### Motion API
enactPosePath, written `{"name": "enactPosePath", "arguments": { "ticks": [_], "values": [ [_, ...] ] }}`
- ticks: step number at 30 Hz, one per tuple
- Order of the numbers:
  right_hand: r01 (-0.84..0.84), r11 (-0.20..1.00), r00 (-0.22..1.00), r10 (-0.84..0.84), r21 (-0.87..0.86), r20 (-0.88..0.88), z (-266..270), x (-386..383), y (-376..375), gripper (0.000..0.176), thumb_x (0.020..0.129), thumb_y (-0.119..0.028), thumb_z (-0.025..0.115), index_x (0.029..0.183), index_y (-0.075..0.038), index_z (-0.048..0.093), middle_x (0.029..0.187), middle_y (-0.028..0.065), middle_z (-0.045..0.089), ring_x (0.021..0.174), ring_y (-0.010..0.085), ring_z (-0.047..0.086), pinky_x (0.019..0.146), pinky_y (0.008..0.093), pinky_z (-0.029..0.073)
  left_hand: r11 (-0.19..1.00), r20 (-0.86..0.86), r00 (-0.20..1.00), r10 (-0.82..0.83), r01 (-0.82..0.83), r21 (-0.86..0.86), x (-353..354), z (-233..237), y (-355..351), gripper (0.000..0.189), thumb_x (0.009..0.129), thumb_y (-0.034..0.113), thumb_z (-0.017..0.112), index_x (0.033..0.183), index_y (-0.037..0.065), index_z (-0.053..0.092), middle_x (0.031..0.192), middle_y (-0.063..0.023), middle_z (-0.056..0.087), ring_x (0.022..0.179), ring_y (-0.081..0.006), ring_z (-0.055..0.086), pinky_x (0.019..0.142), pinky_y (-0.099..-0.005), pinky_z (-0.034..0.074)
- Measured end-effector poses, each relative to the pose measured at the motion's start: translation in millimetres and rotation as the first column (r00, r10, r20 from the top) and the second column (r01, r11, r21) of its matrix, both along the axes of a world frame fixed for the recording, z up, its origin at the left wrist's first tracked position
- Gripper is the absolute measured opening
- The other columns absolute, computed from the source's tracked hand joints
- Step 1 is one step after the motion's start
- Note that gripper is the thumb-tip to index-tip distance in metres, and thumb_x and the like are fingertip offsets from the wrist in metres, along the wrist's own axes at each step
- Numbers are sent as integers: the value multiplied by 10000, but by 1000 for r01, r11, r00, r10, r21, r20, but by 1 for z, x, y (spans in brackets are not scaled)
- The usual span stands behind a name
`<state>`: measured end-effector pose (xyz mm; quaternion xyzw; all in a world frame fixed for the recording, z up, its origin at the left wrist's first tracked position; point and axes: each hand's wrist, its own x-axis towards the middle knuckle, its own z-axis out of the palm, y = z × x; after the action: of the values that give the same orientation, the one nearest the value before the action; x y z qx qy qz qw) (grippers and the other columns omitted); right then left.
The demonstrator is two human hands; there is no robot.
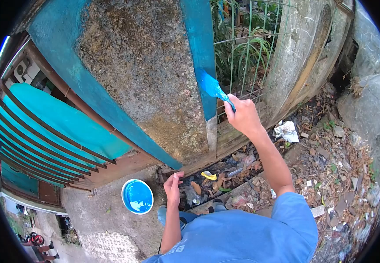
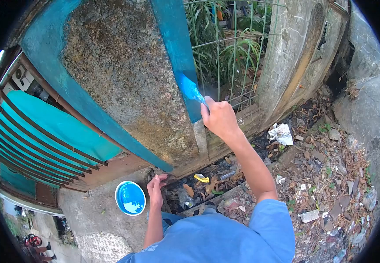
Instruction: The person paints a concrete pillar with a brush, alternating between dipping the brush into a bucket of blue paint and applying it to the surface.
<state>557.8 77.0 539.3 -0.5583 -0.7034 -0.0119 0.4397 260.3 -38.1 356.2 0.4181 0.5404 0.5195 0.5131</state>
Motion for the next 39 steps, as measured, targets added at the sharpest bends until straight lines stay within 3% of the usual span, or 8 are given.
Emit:
{"name": "enactPosePath", "arguments": {
  "ticks": [7, 11, 20, 25, 29, 33, 37, 39],
  "values": [
    [-53, 987, 995, 66, -149, 81, 40, 22, 9, 217, 818, -162, 562, 724, 21, 632, 630, 223, 599, 634, 397, 615, 644, 468, 508, 1000, 4, 1000, -11, 11, 11, 5, 3, 2, 350, 958, 298, 506, 962, -5, 681, 1008, -82, 673, 921, -148, 596, 733, -289, 463],
    [-15, 998, 996, 10, 64, 85, 85, 25, 11, 192, 810, -159, 577, 752, 15, 637, 635, 223, 594, 608, 384, 611, 611, 454, 498, 999, 12, 999, -33, 33, 31, 9, 3, 4, 353, 958, 300, 505, 962, -6, 680, 1008, -82, 673, 920, -148, 594, 731, -285, 462],
    [19, 976, 858, 94, 215, -505, 96, 10, 32, 247, 852, -234, 620, 945, -14, 684, 632, 93, 640, 541, 96, 570, 519, 271, 441, 999, 2, 999, -47, 47, -3, 14, -4, 1, 350, 963, 294, 498, 943, -7, 677, 1020, -86, 670, 925, -143, 591, 735, -276, 459],
    [26, 989, 786, 67, 142, -615, -45, -7, 61, 258, 868, -226, 607, 971, 2, 668, 609, 87, 596, 556, 89, 544, 532, 279, 434, 994, -20, 993, -113, 113, -7, 13, -15, -4, 416, 970, 344, 459, 945, -14, 669, 1063, -118, 650, 963, -172, 588, 743, -289, 456],
    [34, 984, 706, -148, -176, -692, -216, -25, 31, 258, 871, -219, 607, 985, 7, 658, 570, 61, 511, 566, 69, 480, 516, 282, 409, 987, 2, 987, -160, 160, 27, 11, -38, -3, 414, 971, 319, 447, 940, -37, 655, 1080, -160, 631, 983, -202, 586, 758, -299, 458],
    [150, 864, 701, -436, -481, -564, -376, -43, 4, 262, 850, -243, 615, 943, -6, 676, 605, 154, 581, 571, 174, 605, 549, 335, 450, 978, 3, 978, -208, 208, -2, 8, -77, 5, 412, 970, 317, 447, 947, -40, 653, 1083, -174, 623, 979, -218, 590, 764, -302, 461],
    [202, 751, 622, -594, -628, -511, -471, -52, 3, 266, 847, -239, 625, 899, 15, 681, 578, 81, 590, 557, 113, 553, 552, 316, 444, 976, -11, 976, -218, 219, 22, 5, -118, 11, 416, 961, 331, 463, 965, -42, 648, 1080, -181, 621, 1000, -227, 584, 773, -309, 464],
    [191, 670, 608, -655, -718, -449, -483, -54, 2, 296, 821, -294, 619, 905, -19, 688, 668, 197, 617, 669, 342, 647, 609, 394, 479, 972, -21, 972, -234, 234, 4, 1, -134, 8, 426, 958, 344, 471, 966, -43, 648, 1081, -181, 620, 1009, -227, 580, 775, -310, 464]
  ]
}}
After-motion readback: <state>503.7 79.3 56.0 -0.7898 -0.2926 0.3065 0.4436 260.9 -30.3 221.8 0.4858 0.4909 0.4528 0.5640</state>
